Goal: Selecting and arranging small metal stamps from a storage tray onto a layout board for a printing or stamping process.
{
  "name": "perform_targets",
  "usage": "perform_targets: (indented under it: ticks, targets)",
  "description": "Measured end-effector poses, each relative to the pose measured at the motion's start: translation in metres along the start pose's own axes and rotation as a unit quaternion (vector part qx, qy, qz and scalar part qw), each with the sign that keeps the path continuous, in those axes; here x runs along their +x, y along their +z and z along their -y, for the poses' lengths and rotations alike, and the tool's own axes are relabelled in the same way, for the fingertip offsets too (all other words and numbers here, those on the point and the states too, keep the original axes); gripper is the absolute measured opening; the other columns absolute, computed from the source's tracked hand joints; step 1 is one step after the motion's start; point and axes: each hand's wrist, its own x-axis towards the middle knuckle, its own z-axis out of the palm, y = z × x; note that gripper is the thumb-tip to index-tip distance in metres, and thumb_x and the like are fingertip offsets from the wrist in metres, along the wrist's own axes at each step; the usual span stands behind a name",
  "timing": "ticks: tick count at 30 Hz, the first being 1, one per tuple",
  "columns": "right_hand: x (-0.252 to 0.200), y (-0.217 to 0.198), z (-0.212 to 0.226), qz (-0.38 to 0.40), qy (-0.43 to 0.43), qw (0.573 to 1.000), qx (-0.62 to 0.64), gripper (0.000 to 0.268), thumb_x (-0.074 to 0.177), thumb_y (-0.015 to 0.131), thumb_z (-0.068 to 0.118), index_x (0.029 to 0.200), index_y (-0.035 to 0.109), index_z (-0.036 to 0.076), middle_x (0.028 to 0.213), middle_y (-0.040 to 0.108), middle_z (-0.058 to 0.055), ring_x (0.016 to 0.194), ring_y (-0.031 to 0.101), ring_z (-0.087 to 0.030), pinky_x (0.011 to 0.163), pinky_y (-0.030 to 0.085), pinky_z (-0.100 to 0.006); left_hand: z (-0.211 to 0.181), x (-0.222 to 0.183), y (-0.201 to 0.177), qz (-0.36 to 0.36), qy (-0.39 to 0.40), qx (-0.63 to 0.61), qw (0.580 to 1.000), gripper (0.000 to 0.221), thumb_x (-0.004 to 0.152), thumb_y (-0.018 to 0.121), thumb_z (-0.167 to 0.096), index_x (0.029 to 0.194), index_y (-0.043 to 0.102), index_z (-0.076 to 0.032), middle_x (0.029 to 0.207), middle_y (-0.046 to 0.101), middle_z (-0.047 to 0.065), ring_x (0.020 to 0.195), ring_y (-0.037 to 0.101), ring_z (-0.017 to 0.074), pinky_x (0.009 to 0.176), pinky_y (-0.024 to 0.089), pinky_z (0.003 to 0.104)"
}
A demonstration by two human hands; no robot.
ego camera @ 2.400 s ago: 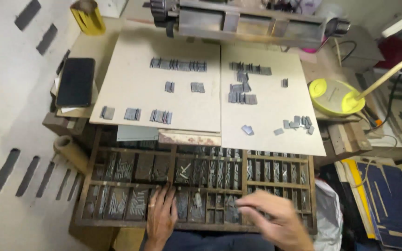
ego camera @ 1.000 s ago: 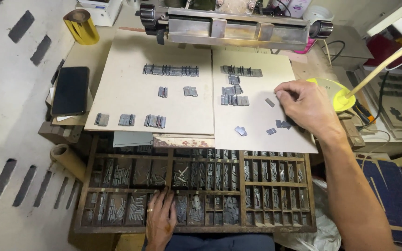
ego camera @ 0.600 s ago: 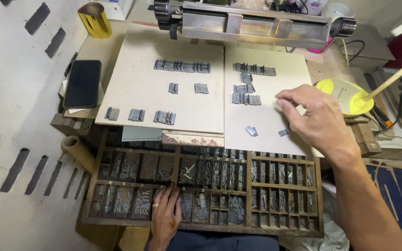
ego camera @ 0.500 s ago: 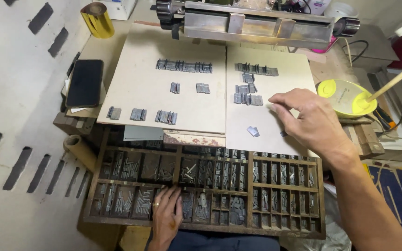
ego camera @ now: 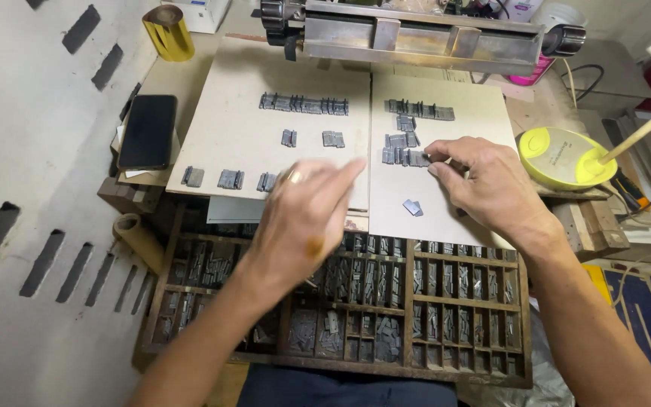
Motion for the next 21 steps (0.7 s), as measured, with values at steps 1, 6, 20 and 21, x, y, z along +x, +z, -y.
perform_targets:
  ticks: [1, 6, 20, 21]
  targets:
    - [0.000, 0.000, 0.000, 0.000, -0.001, 1.000, 0.000, 0.030, 0.095, 0.068, 0.015, 0.123, 0.074, 0.010, 0.120, 0.075, -0.013, 0.104, 0.070, -0.026, 0.096, 0.054, -0.040, 0.008, 0.009, 0.008, 0.000, 0.000, 0.001, 1.000, 0.041, 0.095, 0.065, 0.005, 0.135, 0.060, 0.002, 0.095, 0.075, 0.013, 0.091, 0.066, 0.0271, 0.089, 0.054, 0.037]
    - [-0.002, 0.001, -0.003, -0.041, 0.019, 0.996, 0.076, 0.028, 0.094, 0.069, 0.004, 0.120, 0.077, 0.008, 0.101, 0.077, -0.013, 0.092, 0.071, -0.028, 0.083, 0.056, -0.041, 0.026, 0.043, 0.038, 0.119, -0.033, 0.008, 0.992, 0.037, 0.093, 0.055, 0.003, 0.127, 0.066, -0.006, 0.072, 0.072, 0.010, 0.108, 0.071, 0.0323, 0.099, 0.049, 0.057]
    - [-0.030, -0.006, 0.009, -0.017, 0.023, 0.997, 0.071, 0.023, 0.099, 0.063, 0.007, 0.116, 0.078, 0.008, 0.094, 0.079, -0.014, 0.084, 0.069, -0.025, 0.075, 0.057, -0.037, -0.018, 0.037, 0.014, 0.158, -0.022, -0.002, 0.987, 0.034, 0.092, 0.049, 0.007, 0.119, 0.069, 0.001, 0.072, 0.073, 0.020, 0.111, 0.070, 0.0386, 0.109, 0.037, 0.065]
    - [-0.035, -0.007, 0.007, -0.010, 0.013, 0.998, 0.067, 0.024, 0.099, 0.063, 0.010, 0.119, 0.077, 0.009, 0.098, 0.079, -0.014, 0.088, 0.070, -0.025, 0.078, 0.056, -0.037, -0.021, 0.033, 0.013, 0.152, -0.019, -0.008, 0.988, 0.035, 0.092, 0.048, 0.007, 0.121, 0.069, 0.001, 0.075, 0.074, 0.021, 0.112, 0.069, 0.0393, 0.110, 0.035, 0.064]
